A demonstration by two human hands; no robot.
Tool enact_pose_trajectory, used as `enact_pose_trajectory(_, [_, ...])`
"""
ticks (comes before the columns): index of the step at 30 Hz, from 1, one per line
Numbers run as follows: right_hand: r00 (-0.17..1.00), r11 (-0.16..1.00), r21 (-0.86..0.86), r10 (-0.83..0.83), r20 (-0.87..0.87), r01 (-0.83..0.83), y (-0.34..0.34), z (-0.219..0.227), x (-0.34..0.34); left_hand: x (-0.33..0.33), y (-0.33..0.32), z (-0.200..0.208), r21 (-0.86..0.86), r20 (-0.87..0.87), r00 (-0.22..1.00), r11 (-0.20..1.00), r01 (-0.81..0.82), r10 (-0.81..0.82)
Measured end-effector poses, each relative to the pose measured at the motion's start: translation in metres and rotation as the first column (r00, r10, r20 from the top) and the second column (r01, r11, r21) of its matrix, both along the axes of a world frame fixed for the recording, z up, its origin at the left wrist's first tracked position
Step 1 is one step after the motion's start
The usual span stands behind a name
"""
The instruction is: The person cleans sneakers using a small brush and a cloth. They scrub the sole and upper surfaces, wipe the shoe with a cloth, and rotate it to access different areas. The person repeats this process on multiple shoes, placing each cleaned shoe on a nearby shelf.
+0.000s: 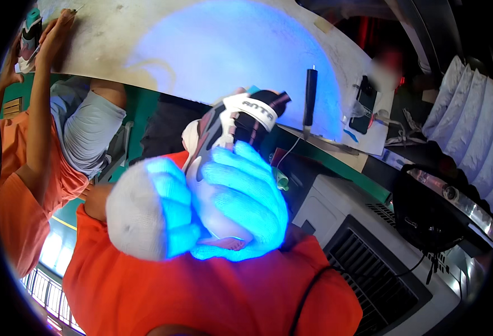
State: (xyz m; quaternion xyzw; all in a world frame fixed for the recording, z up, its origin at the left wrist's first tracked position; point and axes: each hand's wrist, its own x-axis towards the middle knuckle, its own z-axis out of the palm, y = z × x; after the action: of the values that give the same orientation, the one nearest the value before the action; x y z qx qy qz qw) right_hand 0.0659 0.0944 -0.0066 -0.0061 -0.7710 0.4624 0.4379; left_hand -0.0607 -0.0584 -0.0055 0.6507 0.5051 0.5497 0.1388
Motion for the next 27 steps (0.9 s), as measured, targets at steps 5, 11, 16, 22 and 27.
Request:
enact_pose_trajectory(5, [0.998, 0.998, -0.019, 0.060, 0.000, -0.060, 0.021, -0.010, 0.023, -0.001, 0.036, 0.020, -0.126, -0.066, 0.998, 0.992, 0.007, -0.016])
enact_pose_trajectory(11, [0.998, 0.998, -0.029, 0.058, -0.003, -0.058, 0.030, -0.006, 0.044, 0.009, 0.056, 0.032, -0.197, -0.101, 0.994, 0.980, 0.017, -0.037])
enact_pose_trajectory(16, [0.998, 0.998, -0.029, 0.060, 0.003, -0.060, 0.033, -0.006, 0.052, 0.012, 0.063, 0.030, -0.213, -0.086, 0.995, 0.977, 0.028, -0.048])
enact_pose_trajectory(22, [0.997, 0.996, -0.030, 0.079, 0.005, -0.079, 0.037, -0.011, 0.056, 0.011, 0.065, 0.024, -0.226, -0.055, 0.998, 0.974, 0.013, -0.026])
enact_pose_trajectory(27, [0.998, 0.998, -0.026, 0.063, 0.006, -0.063, 0.037, -0.011, 0.064, 0.010, 0.074, 0.020, -0.242, -0.036, 0.998, 0.969, 0.046, -0.057])
